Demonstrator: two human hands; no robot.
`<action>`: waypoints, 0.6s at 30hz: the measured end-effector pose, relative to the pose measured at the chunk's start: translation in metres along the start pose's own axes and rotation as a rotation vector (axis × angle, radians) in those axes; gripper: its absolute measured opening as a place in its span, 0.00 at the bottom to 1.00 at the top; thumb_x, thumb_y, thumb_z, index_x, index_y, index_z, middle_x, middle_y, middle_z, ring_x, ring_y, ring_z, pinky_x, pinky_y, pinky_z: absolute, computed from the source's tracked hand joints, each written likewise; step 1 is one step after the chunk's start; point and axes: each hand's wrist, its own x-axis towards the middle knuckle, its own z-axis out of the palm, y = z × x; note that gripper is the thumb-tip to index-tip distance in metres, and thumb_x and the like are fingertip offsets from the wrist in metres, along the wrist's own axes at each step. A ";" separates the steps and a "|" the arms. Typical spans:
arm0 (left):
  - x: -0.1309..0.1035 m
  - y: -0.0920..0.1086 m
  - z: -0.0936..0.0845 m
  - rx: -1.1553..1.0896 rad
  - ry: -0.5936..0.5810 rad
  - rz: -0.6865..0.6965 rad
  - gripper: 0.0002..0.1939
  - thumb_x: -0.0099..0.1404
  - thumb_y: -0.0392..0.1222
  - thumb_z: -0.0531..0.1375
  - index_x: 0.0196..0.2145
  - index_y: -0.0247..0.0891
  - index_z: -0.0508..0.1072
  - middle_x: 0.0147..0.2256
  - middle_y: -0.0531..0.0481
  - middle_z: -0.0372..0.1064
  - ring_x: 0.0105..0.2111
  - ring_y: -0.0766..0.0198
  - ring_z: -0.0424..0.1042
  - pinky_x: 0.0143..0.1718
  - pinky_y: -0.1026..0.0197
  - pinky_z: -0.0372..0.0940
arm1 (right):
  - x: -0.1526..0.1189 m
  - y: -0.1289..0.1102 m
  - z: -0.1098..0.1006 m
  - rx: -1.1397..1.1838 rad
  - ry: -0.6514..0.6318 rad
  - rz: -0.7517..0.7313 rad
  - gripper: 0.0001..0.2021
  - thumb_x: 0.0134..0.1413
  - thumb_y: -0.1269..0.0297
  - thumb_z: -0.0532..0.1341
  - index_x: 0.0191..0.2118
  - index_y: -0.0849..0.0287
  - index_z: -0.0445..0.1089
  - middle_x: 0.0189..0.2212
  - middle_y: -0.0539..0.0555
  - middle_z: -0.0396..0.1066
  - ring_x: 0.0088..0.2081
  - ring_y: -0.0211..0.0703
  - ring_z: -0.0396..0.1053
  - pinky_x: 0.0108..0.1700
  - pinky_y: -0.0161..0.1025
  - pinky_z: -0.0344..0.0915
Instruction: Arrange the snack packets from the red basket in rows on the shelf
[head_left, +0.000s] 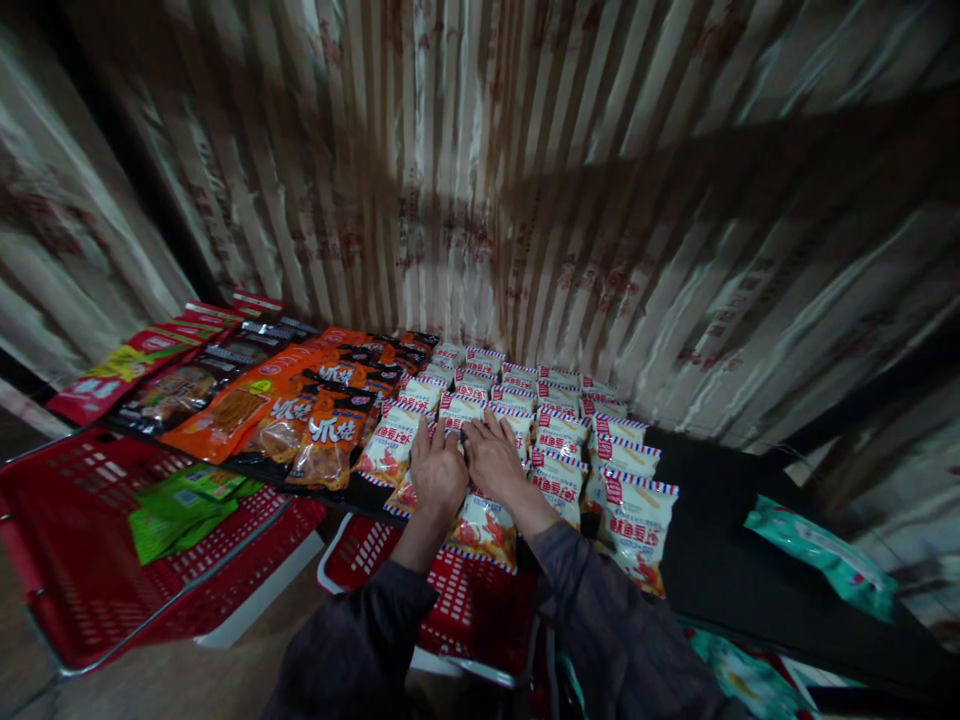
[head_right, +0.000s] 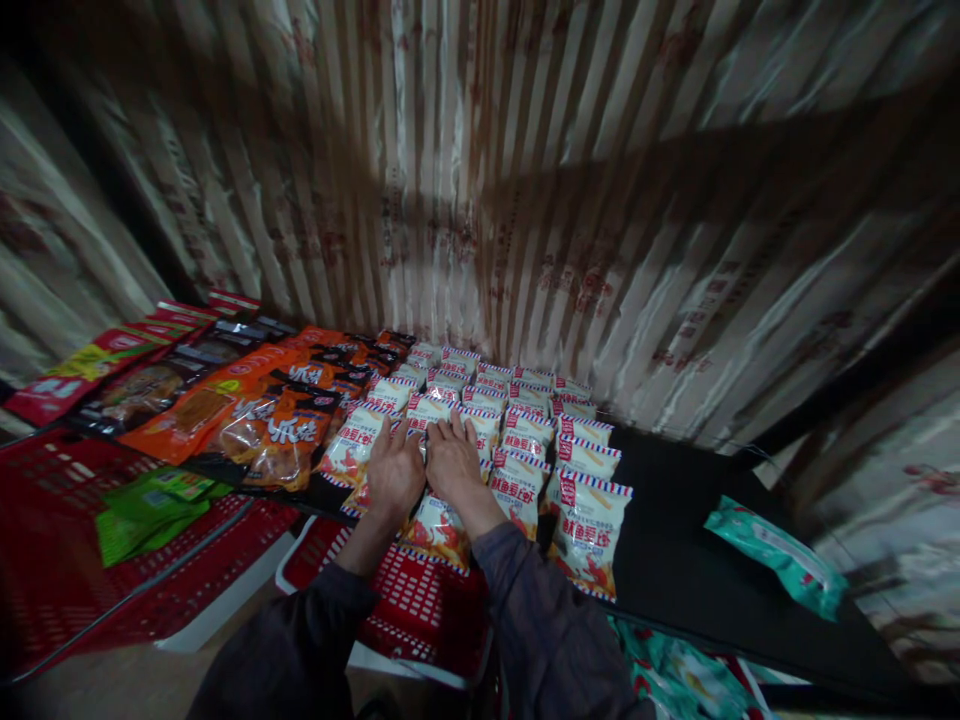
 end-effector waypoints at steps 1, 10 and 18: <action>0.001 0.000 0.001 0.009 -0.007 -0.002 0.18 0.66 0.34 0.49 0.45 0.31 0.76 0.55 0.36 0.69 0.65 0.45 0.54 0.60 0.42 0.57 | 0.001 0.000 0.000 0.000 0.000 -0.005 0.20 0.65 0.67 0.47 0.59 0.63 0.64 0.60 0.61 0.65 0.68 0.52 0.49 0.67 0.54 0.41; 0.010 -0.001 0.002 -0.010 -0.010 -0.031 0.17 0.66 0.35 0.50 0.46 0.33 0.76 0.55 0.39 0.69 0.65 0.45 0.54 0.61 0.43 0.57 | 0.003 -0.002 0.000 0.045 0.080 0.010 0.20 0.65 0.67 0.48 0.58 0.64 0.65 0.59 0.62 0.66 0.68 0.50 0.48 0.67 0.54 0.43; 0.005 0.012 -0.006 -0.106 -0.010 0.017 0.19 0.64 0.32 0.49 0.47 0.32 0.76 0.55 0.37 0.69 0.66 0.48 0.52 0.62 0.42 0.56 | -0.059 0.008 -0.004 0.234 0.450 0.074 0.22 0.64 0.65 0.48 0.59 0.64 0.64 0.64 0.64 0.57 0.68 0.51 0.47 0.66 0.60 0.51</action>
